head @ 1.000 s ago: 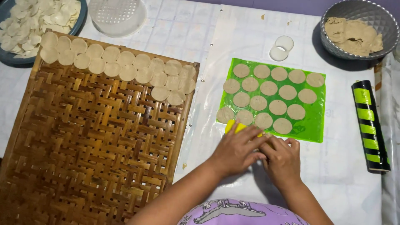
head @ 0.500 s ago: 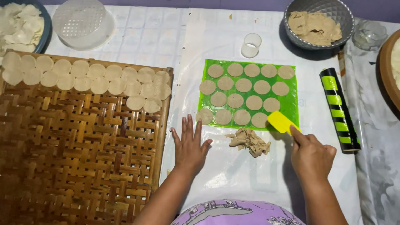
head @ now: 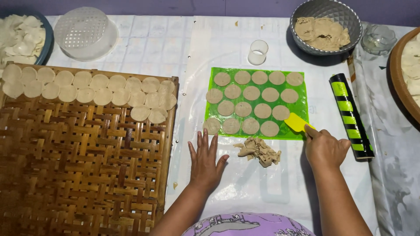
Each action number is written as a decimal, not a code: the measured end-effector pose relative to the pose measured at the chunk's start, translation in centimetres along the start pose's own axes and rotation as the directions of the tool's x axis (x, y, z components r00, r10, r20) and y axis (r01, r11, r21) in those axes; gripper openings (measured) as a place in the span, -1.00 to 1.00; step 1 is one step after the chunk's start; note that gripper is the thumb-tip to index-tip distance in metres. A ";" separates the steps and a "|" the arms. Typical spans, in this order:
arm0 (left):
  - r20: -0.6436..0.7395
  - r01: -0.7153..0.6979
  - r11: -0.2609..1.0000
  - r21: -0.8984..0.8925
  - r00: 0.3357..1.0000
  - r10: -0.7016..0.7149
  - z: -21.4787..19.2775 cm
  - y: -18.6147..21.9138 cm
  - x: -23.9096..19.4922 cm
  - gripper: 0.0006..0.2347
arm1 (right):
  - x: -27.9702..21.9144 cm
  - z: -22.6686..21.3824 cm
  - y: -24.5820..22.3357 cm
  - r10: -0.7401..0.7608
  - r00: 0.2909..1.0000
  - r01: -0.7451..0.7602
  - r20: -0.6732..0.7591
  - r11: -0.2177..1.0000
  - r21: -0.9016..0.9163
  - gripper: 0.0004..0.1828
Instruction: The person uses a circular cutter to cut round pieces from a sheet of dough laid on a green mat. They remove the excess dough scraps and then use a yellow spatula to lift the cut dough circles and place them onto a woven bamboo tray.
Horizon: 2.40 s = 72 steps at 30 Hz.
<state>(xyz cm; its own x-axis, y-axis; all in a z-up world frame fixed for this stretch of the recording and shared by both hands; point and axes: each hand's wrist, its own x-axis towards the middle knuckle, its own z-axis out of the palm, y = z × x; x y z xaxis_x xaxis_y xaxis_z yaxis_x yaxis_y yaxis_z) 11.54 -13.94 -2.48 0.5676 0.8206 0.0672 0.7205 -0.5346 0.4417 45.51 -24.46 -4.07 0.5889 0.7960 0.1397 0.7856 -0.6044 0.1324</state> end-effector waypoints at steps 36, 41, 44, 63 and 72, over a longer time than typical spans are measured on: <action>-0.287 0.500 0.702 -0.507 0.670 -0.685 -10.3 -14.8 2.3 -0.78 | -4.8 -6.4 -12.3 -0.488 0.872 0.409 0.029 0.761 0.504 -0.57; -0.427 0.406 0.843 -0.352 0.732 -0.531 -9.9 -20.4 4.6 -0.79 | -5.5 -5.5 -11.0 -0.474 0.880 0.378 0.024 0.730 0.570 -0.57; -0.498 0.414 0.871 -0.266 0.714 -0.492 -9.8 -22.3 5.5 -0.82 | -5.5 -5.5 -10.2 -0.482 0.875 0.381 0.036 0.733 0.563 -0.54; -0.454 0.599 0.697 -0.395 0.532 -0.714 -10.9 -22.9 7.1 -0.65 | -3.8 -6.7 -5.9 -0.200 0.973 0.081 0.120 0.772 0.630 -0.59; -0.513 0.297 0.839 -0.455 0.683 -0.520 -10.0 -15.2 3.7 -0.72 | -1.2 -0.3 1.9 0.081 0.997 -0.082 0.018 0.994 0.066 -0.70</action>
<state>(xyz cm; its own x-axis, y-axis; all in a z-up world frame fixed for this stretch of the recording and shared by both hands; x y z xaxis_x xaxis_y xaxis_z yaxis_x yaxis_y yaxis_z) -1.35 -0.71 0.02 -0.1920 0.9420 0.2751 0.5920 -0.1124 0.7981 46.28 -26.54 -3.73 0.6540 0.7447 0.1327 0.7453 -0.6644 0.0553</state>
